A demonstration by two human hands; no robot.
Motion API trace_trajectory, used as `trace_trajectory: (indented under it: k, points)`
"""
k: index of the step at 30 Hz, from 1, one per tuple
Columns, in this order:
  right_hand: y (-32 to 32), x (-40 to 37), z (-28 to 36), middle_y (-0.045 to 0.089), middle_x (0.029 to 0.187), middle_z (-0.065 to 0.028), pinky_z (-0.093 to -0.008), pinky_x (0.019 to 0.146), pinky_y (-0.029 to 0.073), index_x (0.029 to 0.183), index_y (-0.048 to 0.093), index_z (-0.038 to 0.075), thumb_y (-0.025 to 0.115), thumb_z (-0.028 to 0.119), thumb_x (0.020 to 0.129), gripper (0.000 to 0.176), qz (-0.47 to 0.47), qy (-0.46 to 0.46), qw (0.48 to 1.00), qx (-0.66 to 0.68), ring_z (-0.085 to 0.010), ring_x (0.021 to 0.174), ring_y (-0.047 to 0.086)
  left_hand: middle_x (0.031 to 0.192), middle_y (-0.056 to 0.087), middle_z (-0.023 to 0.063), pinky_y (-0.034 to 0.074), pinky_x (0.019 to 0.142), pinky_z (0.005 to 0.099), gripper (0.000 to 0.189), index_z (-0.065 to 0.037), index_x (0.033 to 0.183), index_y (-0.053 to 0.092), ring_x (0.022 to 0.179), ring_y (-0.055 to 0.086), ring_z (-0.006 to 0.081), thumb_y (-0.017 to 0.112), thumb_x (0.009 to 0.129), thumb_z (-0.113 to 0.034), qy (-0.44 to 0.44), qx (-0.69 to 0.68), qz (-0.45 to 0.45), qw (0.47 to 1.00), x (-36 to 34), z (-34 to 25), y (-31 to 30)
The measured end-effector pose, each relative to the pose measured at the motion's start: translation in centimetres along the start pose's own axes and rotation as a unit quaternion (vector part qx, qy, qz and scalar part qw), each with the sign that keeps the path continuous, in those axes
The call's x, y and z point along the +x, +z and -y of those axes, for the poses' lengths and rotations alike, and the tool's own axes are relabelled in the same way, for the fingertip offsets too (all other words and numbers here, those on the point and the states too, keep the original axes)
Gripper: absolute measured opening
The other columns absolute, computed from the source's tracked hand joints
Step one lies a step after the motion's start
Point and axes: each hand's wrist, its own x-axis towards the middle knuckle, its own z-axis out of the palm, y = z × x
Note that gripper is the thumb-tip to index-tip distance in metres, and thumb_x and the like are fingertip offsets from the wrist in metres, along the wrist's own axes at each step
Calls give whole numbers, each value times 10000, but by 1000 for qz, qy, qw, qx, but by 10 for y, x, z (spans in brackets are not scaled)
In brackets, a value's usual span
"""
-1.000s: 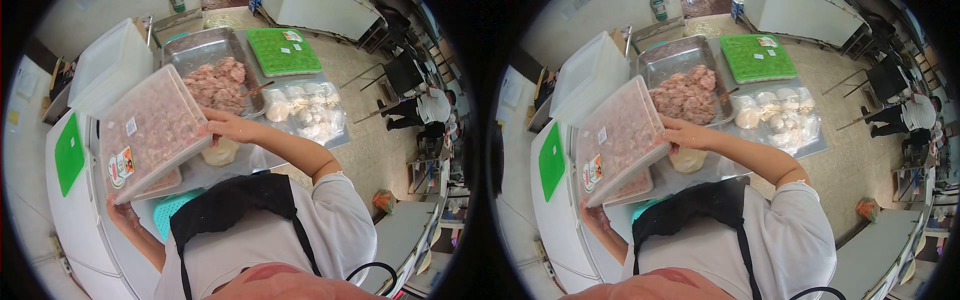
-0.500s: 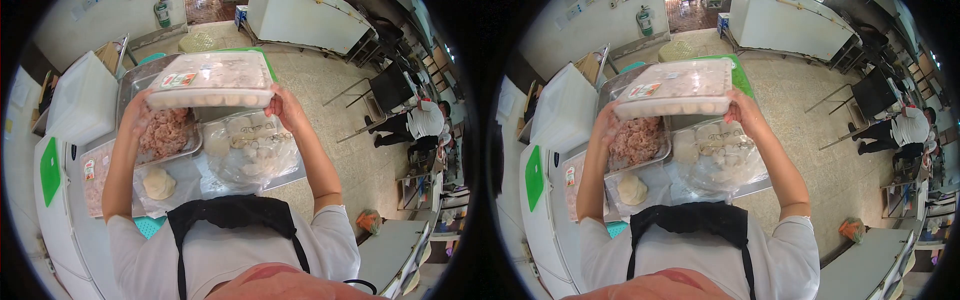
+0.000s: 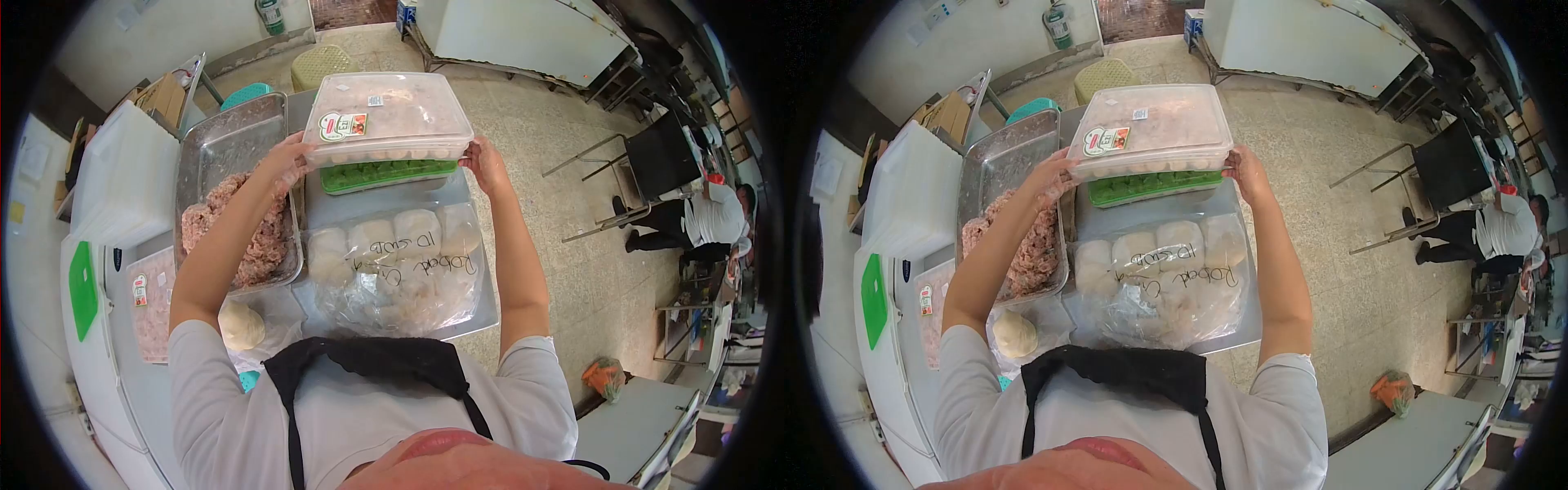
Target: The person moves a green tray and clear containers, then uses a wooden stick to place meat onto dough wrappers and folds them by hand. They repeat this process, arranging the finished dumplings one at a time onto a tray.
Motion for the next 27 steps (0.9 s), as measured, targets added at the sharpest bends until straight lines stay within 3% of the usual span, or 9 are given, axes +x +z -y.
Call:
trace_trajectory:
  k: [3, 5, 8, 12, 15, 17, 21, 24, 27]
  points:
    - [-10, 17, -18, 618, 1171, -115, -374, 914, 424, 1198, 559, 27, 353, 411, 975, 490, -18, -22, 999, -31, -216, 1066, 560, 1179, 608, 57, 472, 805, 273, 528, -75, 1377, 444, 1034, 581, 140, 593, 870, -65, -5, 22, -41, 999, 7, 9, 9]
    - [-4, 15, -21, 589, 1250, -144, -386, 982, 378, 1268, 546, 6, 344, 455, 979, 571, -76, -32, 976, -201, -244, 1191, 503, 1171, 608, 51, 471, 795, 276, 558, -71, 1398, 416, 1006, 578, 129, 598, 870, -62, -9, 115, -27, 993, 29, 30, -12]
    - [-6, 26, -31, 572, 1275, -162, -382, 1015, 355, 1302, 538, -4, 333, 476, 977, 614, -97, 22, 982, -163, -257, 1271, 443, 1154, 594, 33, 470, 773, 282, 584, -78, 1416, 396, 938, 563, 109, 609, 873, -62, -13, 221, -19, 975, 42, 39, -23]
    - [-8, 43, -31, 629, 1157, -221, -380, 981, 393, 1147, 623, -36, 429, 482, 938, 591, -123, -6, 975, -187, -318, 1112, 572, 1027, 572, 41, 474, 680, 265, 585, -56, 1411, 376, 830, 552, 107, 617, 879, -60, -27, 152, 2, 988, 36, 45, -28]
    - [-11, 60, -35, 638, 972, -263, -428, 858, 451, 969, 636, -49, 467, 424, 942, 503, -43, -66, 893, -443, -368, 953, 618, 876, 556, 78, 509, 604, 258, 644, 48, 1389, 316, 705, 582, 137, 651, 849, -54, 8, 152, -25, 988, 32, 52, -21]
    - [-7, 70, -45, 607, 873, -284, -467, 764, 456, 877, 594, -51, 480, 372, 946, 443, -135, -84, 889, -430, -415, 843, 604, 863, 550, 76, 523, 614, 268, 640, 45, 1378, 316, 710, 589, 141, 658, 847, -61, -12, 180, -32, 983, 25, 55, -15]
    - [16, 62, -42, 618, 910, -286, -478, 775, 448, 916, 596, -40, 444, 355, 964, 427, -199, -91, 851, -478, -444, 869, 590, 944, 549, 62, 538, 711, 297, 496, -25, 1316, 392, 794, 576, 132, 631, 884, -79, -26, 210, -50, 976, 10, 50, -6]
    - [12, 62, -48, 621, 935, -288, -490, 786, 445, 946, 591, -35, 416, 349, 978, 423, -234, -116, 891, -372, -454, 891, 588, 942, 571, 88, 550, 700, 299, 533, -21, 1335, 376, 764, 596, 139, 644, 881, -101, -10, 214, -44, 976, 14, 56, -11]
    - [-4, 73, -60, 623, 965, -286, -499, 803, 448, 979, 600, -25, 393, 352, 990, 431, -250, -151, 848, -442, -451, 918, 590, 943, 590, 120, 559, 686, 297, 586, -11, 1368, 353, 717, 607, 144, 655, 879, -123, -22, 253, -41, 966, 8, 46, -2]
